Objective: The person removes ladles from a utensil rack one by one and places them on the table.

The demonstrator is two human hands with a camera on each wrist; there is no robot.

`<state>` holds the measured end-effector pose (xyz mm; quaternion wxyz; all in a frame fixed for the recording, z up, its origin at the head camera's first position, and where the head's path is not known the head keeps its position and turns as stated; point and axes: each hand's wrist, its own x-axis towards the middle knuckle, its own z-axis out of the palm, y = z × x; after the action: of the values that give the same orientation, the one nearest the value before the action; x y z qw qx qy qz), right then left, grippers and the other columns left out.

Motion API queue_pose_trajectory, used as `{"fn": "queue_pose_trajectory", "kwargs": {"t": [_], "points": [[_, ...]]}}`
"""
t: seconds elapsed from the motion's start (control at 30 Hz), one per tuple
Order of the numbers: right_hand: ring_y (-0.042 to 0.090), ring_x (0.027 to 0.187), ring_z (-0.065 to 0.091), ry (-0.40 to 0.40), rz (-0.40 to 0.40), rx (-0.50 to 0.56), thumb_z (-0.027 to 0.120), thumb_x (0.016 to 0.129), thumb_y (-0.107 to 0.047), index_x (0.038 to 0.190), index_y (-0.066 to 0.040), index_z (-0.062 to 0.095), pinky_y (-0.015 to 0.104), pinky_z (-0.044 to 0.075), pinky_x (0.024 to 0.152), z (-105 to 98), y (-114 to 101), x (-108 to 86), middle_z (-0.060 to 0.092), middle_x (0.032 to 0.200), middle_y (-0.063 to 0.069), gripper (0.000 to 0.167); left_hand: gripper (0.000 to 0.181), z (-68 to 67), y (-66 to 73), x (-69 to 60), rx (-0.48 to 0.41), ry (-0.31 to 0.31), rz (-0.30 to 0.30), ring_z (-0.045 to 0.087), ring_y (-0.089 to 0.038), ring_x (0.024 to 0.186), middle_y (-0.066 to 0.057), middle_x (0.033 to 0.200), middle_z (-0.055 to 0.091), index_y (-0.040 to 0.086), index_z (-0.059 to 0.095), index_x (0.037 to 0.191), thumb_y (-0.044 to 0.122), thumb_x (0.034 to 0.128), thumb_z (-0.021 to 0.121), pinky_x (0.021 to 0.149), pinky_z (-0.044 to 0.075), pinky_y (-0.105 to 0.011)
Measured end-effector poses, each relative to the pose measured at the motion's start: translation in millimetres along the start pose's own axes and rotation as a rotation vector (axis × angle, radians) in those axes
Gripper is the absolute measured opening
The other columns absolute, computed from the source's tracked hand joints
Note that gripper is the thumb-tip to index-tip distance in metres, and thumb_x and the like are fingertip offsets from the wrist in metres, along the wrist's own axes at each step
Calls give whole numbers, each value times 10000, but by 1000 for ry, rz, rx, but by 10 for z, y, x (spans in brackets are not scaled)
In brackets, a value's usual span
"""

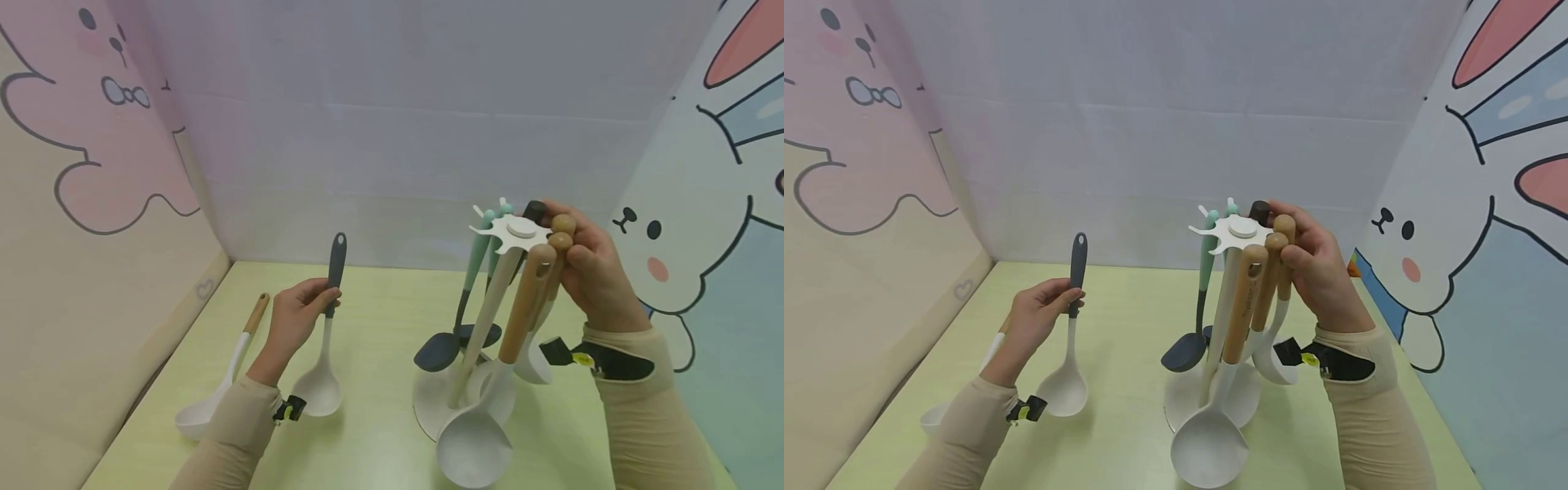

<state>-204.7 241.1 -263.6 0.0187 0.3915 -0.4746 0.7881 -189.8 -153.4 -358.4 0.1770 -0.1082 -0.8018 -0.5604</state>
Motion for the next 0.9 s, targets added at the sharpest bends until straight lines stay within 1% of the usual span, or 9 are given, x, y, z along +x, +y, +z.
{"fn": "queue_pose_trajectory", "kwargs": {"t": [0.07, 0.2, 0.27, 0.33, 0.47, 0.57, 0.63, 0.8, 0.9], "points": [[178, 1048, 523, 5, -2, -4, 778, 886, -198, 1358, 60, 523, 254, 485, 921, 1, 1, 2, 529, 1064, 73, 595, 178, -16, -24, 6, 2, 4, -13, 683, -60, 726, -191, 870, 729, -53, 732, 1038, 86, 929, 708, 665, 548, -179], [210, 1086, 543, -12, -13, -15, 774, 891, -194, 1367, 70, 511, 274, 489, 940, 27, -12, 8, 567, 1185, 142, 604, 184, -46, -71, 13, -10, 6, -56, 672, -25, 717, -210, 890, 726, -63, 727, 1048, 82, 940, 695, 667, 547, -176], [208, 1084, 547, -11, -15, -10, 782, 883, -197, 1361, 77, 514, 273, 489, 937, 56, -20, 13, 565, 1193, 150, 612, 189, -60, -89, 13, -11, 4, -76, 667, -12, 713, -206, 896, 727, -67, 724, 1055, 83, 945, 689, 669, 547, -177], [186, 1067, 540, -4, -10, -3, 794, 872, -207, 1351, 76, 523, 260, 485, 932, 85, -28, 15, 554, 1117, 100, 619, 191, -76, -107, 17, -19, -3, -94, 665, -7, 712, -214, 907, 723, -79, 717, 1062, 71, 948, 681, 675, 552, -182], [175, 1087, 541, 6, -1, -17, 809, 857, -235, 1344, 67, 533, 246, 479, 946, 106, -41, 12, 553, 1137, 91, 636, 195, -120, -155, 31, -28, -13, -123, 659, -3, 714, -217, 923, 718, -98, 701, 1078, 47, 953, 666, 680, 561, -195], [195, 1127, 542, 4, 3, -42, 805, 861, -253, 1353, 55, 530, 256, 476, 966, 91, -45, 3, 555, 1229, 130, 642, 208, -159, -219, 50, -35, -18, -145, 658, -9, 721, -208, 935, 717, -109, 689, 1095, 48, 962, 654, 685, 567, -205], [210, 1139, 536, -4, 2, -59, 796, 871, -255, 1364, 47, 521, 270, 475, 974, 59, -38, -2, 550, 1252, 141, 641, 217, -187, -274, 62, -40, -18, -161, 661, -11, 721, -208, 944, 717, -116, 682, 1103, 50, 968, 647, 689, 570, -210], [210, 1129, 524, 6, 3, -84, 790, 877, -261, 1367, 38, 515, 275, 475, 967, 55, -37, -12, 548, 1232, 127, 637, 236, -261, -385, 74, -34, -3, -194, 664, -5, 701, -225, 956, 719, -135, 673, 1117, 46, 967, 648, 686, 577, -214], [217, 1140, 517, -1, 5, -97, 781, 885, -268, 1374, 33, 510, 280, 471, 974, 56, -43, -14, 543, 1240, 131, 635, 253, -304, -450, 72, -6, 0, -221, 665, -4, 701, -221, 958, 721, -133, 670, 1130, 60, 969, 651, 684, 577, -211]]}}
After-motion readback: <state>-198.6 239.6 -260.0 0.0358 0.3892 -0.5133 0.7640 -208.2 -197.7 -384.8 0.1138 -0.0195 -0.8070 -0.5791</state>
